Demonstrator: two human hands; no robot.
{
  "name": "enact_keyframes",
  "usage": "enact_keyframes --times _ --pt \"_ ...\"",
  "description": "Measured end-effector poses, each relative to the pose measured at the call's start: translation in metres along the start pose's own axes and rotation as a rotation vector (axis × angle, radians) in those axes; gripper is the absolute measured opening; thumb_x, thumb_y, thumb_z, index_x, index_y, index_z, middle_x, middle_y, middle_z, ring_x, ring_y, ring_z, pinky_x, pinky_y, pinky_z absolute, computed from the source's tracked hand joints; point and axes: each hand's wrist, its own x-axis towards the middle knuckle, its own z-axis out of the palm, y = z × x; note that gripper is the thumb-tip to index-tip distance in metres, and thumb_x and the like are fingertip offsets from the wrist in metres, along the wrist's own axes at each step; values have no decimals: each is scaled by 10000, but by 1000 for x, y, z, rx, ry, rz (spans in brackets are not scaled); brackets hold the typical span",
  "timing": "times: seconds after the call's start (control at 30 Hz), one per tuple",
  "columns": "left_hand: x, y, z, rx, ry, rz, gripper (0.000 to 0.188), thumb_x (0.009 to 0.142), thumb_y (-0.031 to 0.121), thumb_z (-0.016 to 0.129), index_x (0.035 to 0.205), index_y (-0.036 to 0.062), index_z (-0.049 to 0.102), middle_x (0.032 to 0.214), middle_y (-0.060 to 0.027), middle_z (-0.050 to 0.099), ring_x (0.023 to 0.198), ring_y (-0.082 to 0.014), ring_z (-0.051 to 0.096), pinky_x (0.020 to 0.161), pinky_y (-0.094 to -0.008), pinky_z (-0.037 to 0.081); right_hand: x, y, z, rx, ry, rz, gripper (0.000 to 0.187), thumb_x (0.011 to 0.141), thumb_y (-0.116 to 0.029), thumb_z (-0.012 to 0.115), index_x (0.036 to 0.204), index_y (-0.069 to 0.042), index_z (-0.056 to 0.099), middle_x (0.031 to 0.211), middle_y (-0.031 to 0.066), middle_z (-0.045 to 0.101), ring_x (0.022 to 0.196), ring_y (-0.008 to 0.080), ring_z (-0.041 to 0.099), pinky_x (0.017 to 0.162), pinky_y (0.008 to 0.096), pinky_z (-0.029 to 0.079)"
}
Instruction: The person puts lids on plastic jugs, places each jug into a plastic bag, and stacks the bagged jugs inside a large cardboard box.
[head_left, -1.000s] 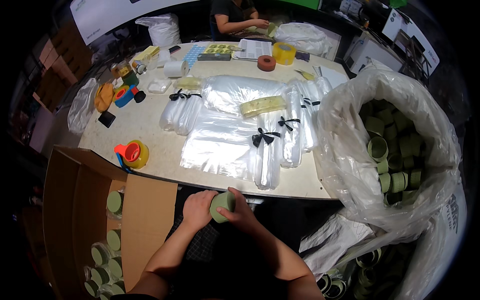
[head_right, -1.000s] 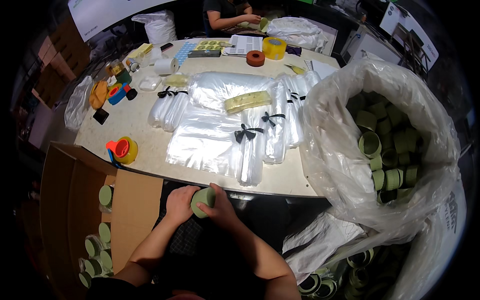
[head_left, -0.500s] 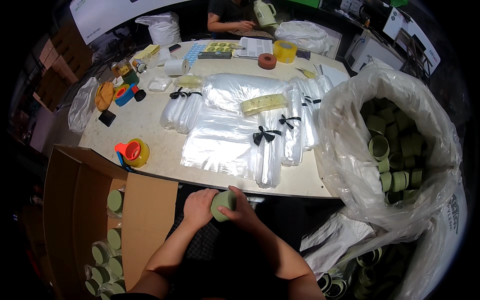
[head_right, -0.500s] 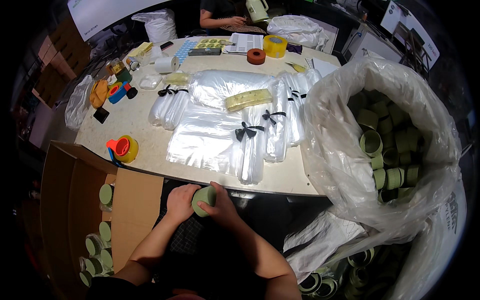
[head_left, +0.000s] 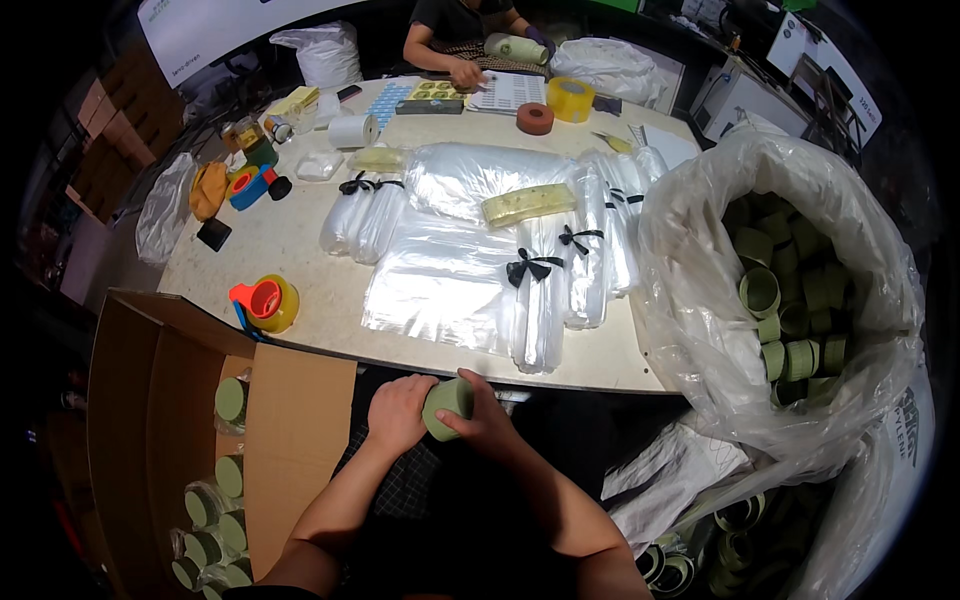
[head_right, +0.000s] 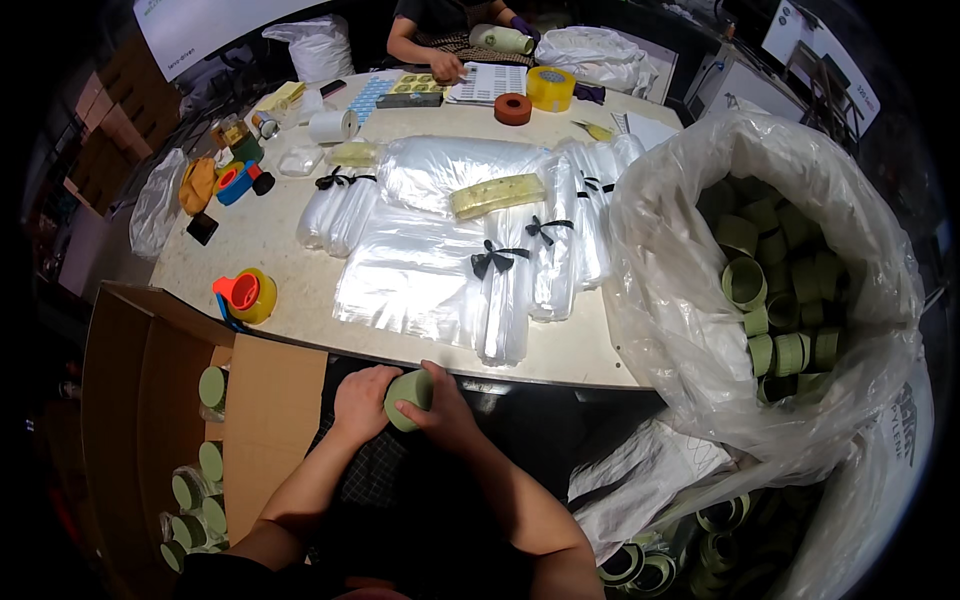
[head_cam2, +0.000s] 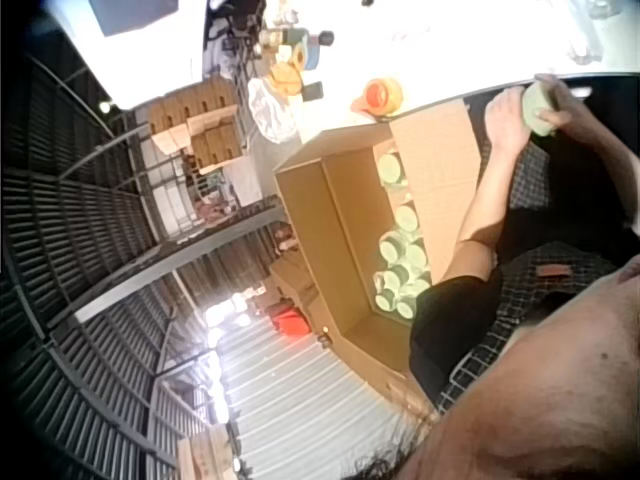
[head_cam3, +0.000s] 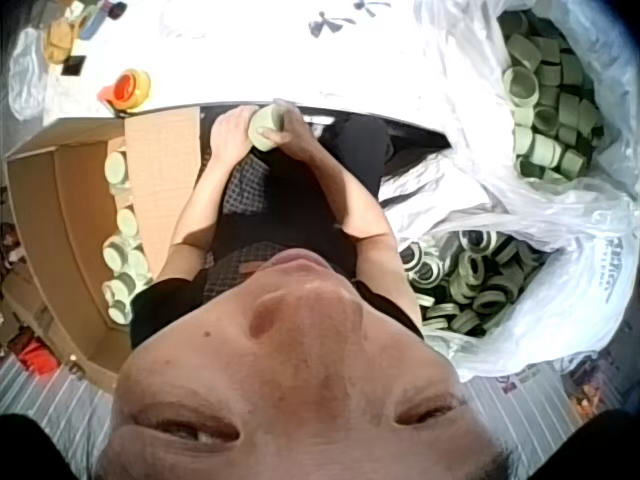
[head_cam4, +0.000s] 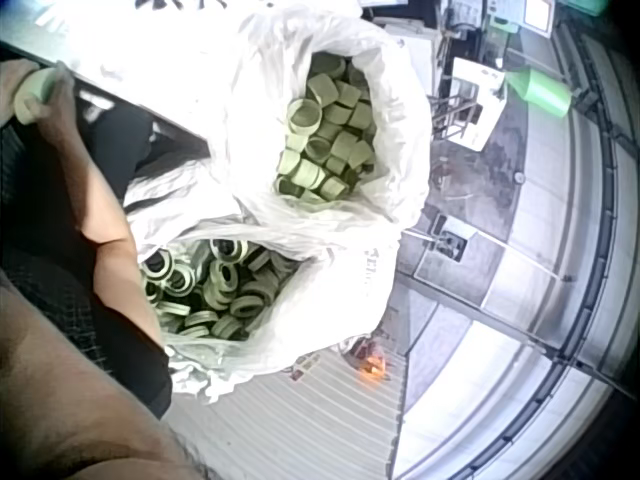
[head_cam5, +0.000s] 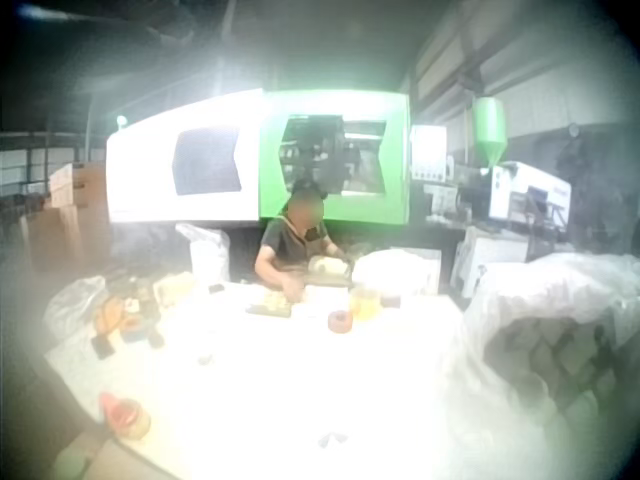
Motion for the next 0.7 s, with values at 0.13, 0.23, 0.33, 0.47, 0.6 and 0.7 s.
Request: enact_keyframes --times 0.13,0.23,0.33,0.47,0.6,0.7 --pt "0 1 -1 1 1 8 268 802 195 652 1046 85 655 939 -89 689 906 -310 671 754 -434 507 0 1 0 -2 8 -9 909 801 -416 804 1464 1 343 1391 297 456 1299 405 483 1084 450 402" --pt "1 1 -1 4 -2 10 272 802 197 654 1050 85 653 939 -91 689 906 -311 671 754 -434 507 0 1 1 -3 9 -5 906 801 -415 805 1461 2 347 1391 299 455 1296 406 484 1082 449 404" --pt "1 0 1 2 -1 11 275 800 200 656 1050 85 653 941 -91 689 906 -311 672 754 -434 508 0 1 1 0 13 -9 906 799 -414 808 1458 6 350 1388 300 457 1296 406 484 1082 447 403" --pt "1 0 1 0 -4 12 277 799 205 659 1048 84 653 938 -91 689 899 -311 673 749 -436 508 -1 -2 0 26 9 0 910 796 -414 809 1455 16 351 1385 299 460 1299 407 480 1087 444 397" --pt "2 -1 1 -2 -6 18 277 798 206 660 1047 83 653 934 -91 690 895 -311 673 746 -436 508 0 1 1 18 13 -22 913 793 -415 810 1453 22 354 1388 299 458 1303 406 476 1091 439 393" --pt "1 0 -1 0 2 23 276 796 202 661 1045 83 654 936 -91 690 897 -311 672 749 -434 508 0 -1 0 16 8 -21 915 794 -417 808 1455 24 353 1392 297 455 1306 405 475 1093 437 393"
